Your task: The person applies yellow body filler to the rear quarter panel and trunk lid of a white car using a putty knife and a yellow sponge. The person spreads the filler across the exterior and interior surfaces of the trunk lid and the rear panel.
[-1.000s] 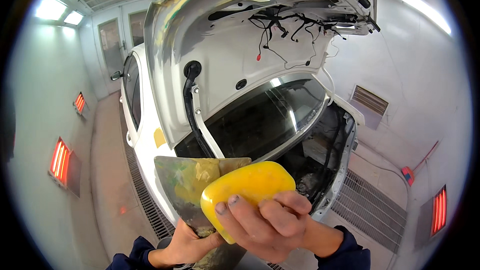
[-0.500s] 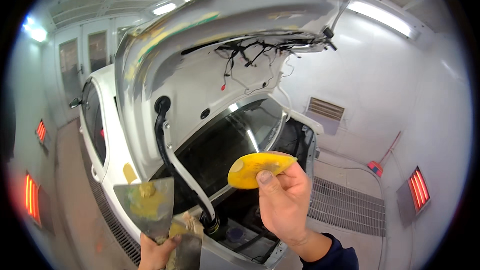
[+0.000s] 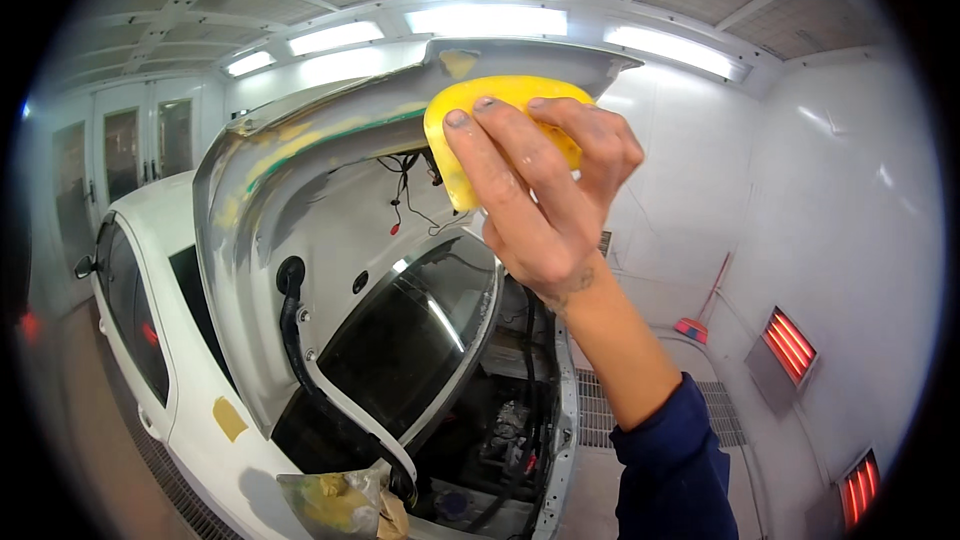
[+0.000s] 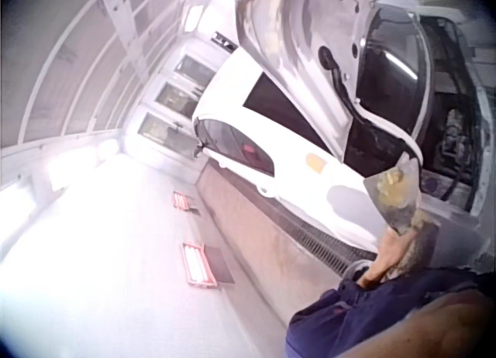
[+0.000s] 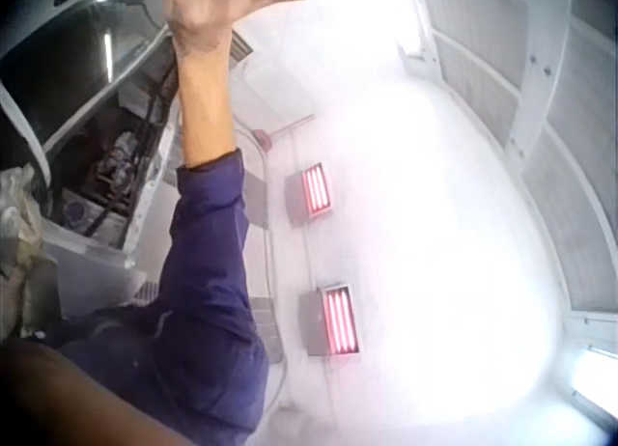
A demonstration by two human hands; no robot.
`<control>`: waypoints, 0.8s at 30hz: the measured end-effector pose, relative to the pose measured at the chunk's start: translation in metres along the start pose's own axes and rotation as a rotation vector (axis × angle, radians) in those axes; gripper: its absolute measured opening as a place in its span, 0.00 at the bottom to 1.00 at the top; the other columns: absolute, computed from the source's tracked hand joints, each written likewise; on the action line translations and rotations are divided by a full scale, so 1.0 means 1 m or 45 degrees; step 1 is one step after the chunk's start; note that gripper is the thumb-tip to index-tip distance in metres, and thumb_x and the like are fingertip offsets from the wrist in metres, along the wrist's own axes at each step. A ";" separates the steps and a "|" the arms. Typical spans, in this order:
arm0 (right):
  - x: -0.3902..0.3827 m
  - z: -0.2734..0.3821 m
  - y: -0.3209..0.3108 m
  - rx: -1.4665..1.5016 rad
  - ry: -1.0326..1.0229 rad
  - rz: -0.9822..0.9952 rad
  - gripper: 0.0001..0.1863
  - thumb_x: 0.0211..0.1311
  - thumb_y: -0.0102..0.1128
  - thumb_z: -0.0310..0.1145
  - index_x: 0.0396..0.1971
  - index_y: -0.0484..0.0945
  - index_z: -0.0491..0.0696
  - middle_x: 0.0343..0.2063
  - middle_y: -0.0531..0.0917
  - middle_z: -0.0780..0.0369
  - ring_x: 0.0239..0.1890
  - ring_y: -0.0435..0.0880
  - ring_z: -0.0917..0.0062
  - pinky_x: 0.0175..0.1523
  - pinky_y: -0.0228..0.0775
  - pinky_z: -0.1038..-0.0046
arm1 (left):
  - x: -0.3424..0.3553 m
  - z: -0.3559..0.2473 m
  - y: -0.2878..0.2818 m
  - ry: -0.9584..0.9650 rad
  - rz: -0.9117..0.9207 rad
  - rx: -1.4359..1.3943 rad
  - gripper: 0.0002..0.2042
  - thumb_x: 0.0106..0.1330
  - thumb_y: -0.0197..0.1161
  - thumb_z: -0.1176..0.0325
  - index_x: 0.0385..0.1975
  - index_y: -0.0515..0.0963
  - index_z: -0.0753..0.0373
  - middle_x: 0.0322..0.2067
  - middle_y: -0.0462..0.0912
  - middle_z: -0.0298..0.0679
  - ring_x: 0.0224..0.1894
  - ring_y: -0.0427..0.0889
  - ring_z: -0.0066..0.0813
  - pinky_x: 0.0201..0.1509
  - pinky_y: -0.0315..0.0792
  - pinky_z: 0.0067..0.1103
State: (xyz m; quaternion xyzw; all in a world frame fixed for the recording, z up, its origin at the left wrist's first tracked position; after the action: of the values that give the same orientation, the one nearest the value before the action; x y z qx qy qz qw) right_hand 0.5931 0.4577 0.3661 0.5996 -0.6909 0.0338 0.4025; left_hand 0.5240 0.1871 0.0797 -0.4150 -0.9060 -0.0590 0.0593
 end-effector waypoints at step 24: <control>0.016 -0.005 0.003 -0.015 -0.116 0.082 0.18 0.39 0.61 0.27 0.36 0.86 0.48 0.37 0.84 0.68 0.41 0.76 0.69 0.49 0.59 0.65 | 0.025 -0.003 -0.024 -0.294 0.127 -0.037 0.22 0.57 0.67 0.70 0.52 0.74 0.69 0.45 0.79 0.43 0.46 0.77 0.35 0.52 0.71 0.28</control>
State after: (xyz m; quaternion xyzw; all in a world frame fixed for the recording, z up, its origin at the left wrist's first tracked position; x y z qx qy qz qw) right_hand 0.5933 0.4480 0.3806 0.5756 -0.7277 0.0154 0.3728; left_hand 0.4892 0.1897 0.0854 -0.4646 -0.8839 -0.0211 -0.0486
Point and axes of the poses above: each hand's wrist, its own x-axis towards the middle knuckle, its own y-axis out of the palm, z = x × y, the point moved 3 cm from there along x, towards the middle knuckle
